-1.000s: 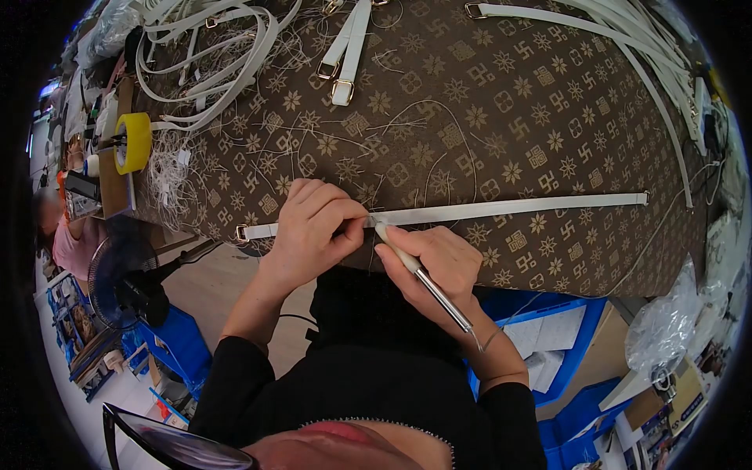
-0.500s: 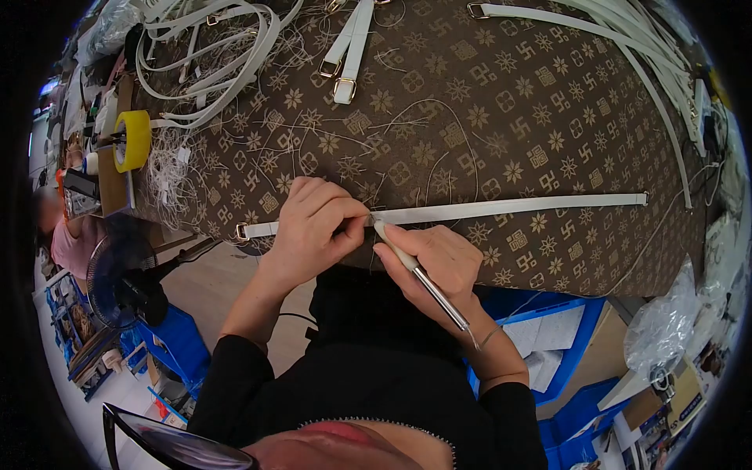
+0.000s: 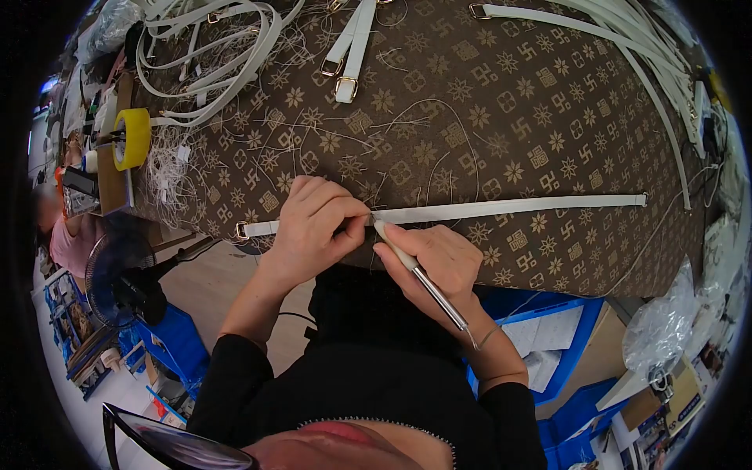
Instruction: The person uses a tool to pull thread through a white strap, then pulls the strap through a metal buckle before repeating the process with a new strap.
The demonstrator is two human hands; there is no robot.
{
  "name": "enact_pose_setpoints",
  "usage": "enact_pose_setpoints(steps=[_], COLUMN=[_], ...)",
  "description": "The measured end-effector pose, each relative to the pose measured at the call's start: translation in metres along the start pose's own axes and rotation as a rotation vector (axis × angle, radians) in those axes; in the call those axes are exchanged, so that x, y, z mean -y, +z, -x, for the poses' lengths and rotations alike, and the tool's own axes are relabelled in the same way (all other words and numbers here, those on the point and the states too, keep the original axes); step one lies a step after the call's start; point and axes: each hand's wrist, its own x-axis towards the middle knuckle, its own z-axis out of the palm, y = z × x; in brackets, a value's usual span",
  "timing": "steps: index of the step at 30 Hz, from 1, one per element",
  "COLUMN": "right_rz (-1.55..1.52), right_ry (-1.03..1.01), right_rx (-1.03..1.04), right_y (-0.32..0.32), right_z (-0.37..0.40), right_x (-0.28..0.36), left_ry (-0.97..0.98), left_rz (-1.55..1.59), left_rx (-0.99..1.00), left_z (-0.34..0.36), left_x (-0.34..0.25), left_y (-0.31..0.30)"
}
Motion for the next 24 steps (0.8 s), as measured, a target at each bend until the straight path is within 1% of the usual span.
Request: enact_pose_setpoints(steps=[8, 11, 12, 13, 14, 15, 16, 17, 18, 20, 21, 22, 24], right_rz=[-0.006, -0.032, -0.033, -0.077, -0.121, -0.119, -0.178, -0.238, -0.237, -0.298, -0.301, -0.315, -0.32], right_ry=[-0.023, 0.004, 0.001, 0.041, 0.081, 0.08, 0.108, 0.137, 0.137, 0.159, 0.156, 0.153, 0.153], right_rx=[0.004, 0.011, 0.011, -0.001, -0.014, -0.014, -0.034, -0.054, -0.054, -0.081, -0.08, -0.086, -0.105], right_y=[0.0, -0.003, -0.003, -0.004, -0.005, -0.006, -0.007, -0.007, -0.008, -0.009, -0.009, -0.009, -0.008], right_z=[0.0, 0.0, 0.001, 0.002, 0.003, 0.004, 0.006, 0.008, 0.01, 0.012, 0.013, 0.013, 0.014], right_x=[-0.001, 0.001, 0.001, 0.001, 0.001, 0.0, -0.001, -0.002, -0.004, -0.006, -0.006, -0.007, -0.007], left_ry=[-0.014, -0.044, -0.244, -0.444, -0.444, -0.477, -0.509, -0.459, -0.459, -0.27, -0.239, -0.238, -0.202], left_rz=[0.015, 0.079, 0.278, 0.479, 0.597, 0.608, 0.618, 0.408, 0.409, -0.006, -0.077, -0.079, -0.127], left_rx=[-0.007, -0.047, -0.118, -0.189, -0.275, -0.344, -0.412, -0.419, -0.419, -0.148, -0.072, -0.073, 0.034], left_z=[0.0, 0.001, 0.003, 0.004, 0.008, 0.01, 0.008, 0.009, 0.01, 0.008, 0.006, 0.006, 0.005], left_x=[0.0, 0.0, -0.002, -0.003, 0.007, 0.006, 0.004, 0.008, 0.008, 0.003, -0.002, -0.004, -0.008], left_y=[0.0, -0.005, -0.01, -0.014, -0.014, -0.016, -0.02, -0.022, -0.027, -0.039, -0.041, -0.039, -0.034])
